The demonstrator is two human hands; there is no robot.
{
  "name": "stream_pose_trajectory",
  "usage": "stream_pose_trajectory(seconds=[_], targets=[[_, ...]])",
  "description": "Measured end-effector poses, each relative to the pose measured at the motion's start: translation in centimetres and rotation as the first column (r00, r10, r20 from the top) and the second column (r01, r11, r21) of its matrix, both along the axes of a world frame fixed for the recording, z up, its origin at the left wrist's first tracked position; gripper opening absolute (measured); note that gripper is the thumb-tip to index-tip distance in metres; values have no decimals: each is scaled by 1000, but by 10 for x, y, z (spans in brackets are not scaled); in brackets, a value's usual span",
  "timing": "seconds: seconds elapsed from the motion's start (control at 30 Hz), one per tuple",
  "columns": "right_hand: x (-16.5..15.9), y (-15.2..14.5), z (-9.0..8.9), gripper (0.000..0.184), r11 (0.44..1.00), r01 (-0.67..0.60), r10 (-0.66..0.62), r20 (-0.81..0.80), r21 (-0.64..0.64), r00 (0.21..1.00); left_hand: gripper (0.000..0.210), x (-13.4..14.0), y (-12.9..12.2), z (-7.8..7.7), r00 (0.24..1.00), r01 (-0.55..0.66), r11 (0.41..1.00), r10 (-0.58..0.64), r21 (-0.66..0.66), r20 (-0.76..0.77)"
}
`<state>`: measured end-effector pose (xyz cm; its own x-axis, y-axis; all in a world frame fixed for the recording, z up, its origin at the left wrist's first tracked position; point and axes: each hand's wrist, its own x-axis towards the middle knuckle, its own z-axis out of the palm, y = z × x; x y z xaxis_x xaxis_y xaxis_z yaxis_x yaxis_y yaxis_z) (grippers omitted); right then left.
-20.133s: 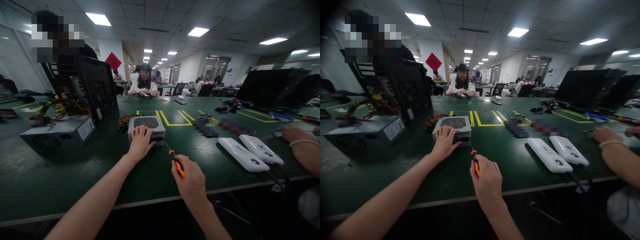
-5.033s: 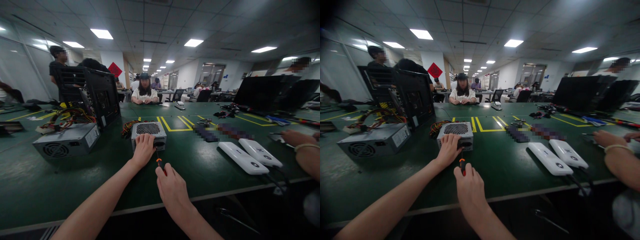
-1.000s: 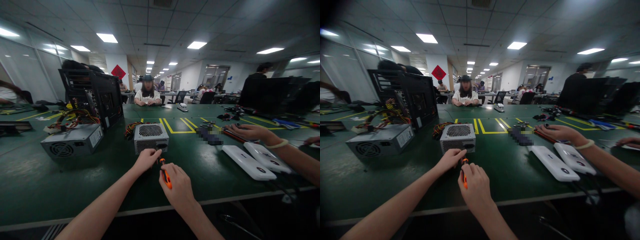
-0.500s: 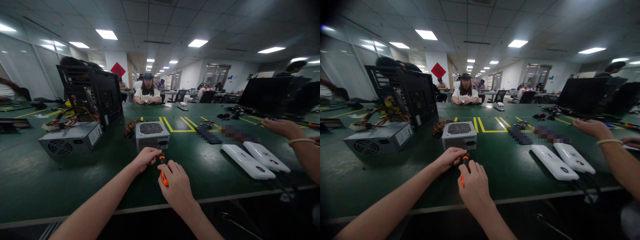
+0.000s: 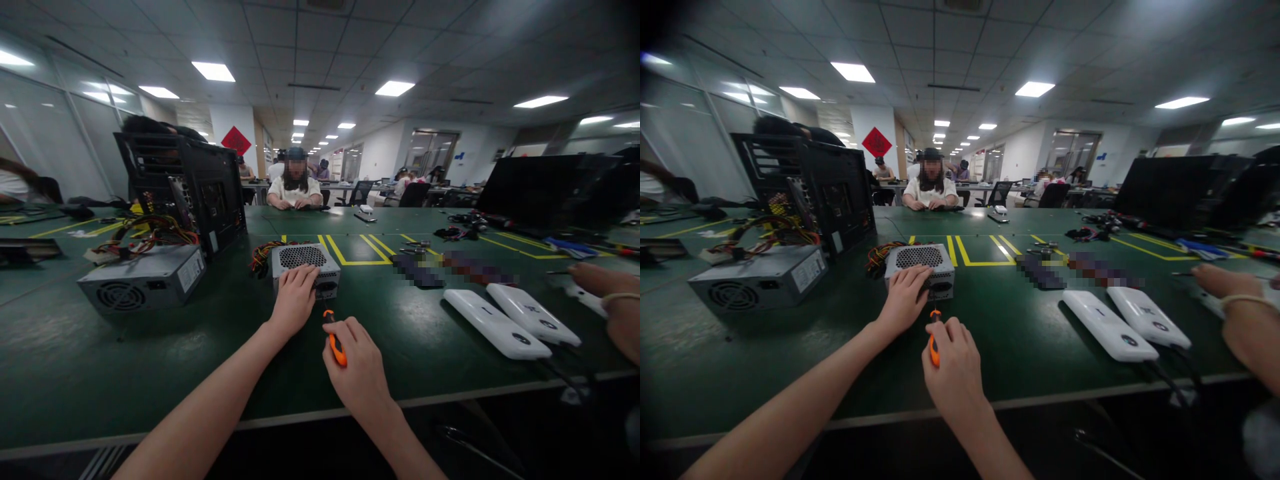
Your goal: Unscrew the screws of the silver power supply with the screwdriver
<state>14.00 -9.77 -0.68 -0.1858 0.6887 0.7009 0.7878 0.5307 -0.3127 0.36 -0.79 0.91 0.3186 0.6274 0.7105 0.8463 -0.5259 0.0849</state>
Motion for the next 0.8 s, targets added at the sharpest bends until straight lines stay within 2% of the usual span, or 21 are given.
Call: stream_pose_trajectory(seconds=[0.1,0.27,0.43,0.6,0.8], targets=[[0,-2,2,13,1000,-4,4,17,6,1000,43,-4,1,1,999,31,999,-31,-29,15],[-2,-5,-1,22,1000,-12,10,53,22,999,39,-18,0,7,996,73,995,-70,-70,47],[-2,-7,-3,12,994,-13,2,95,113,995,37,-24,-2,11,994,100,991,-95,-88,56],[-4,-6,2,13,995,-29,10,189,96,982,39,-19,-4,7,1000,13,998,-13,-66,3],[-4,-5,0,15,998,-52,49,72,43,996,44,-13,-2,1,999,-42,999,41,-33,-32]])
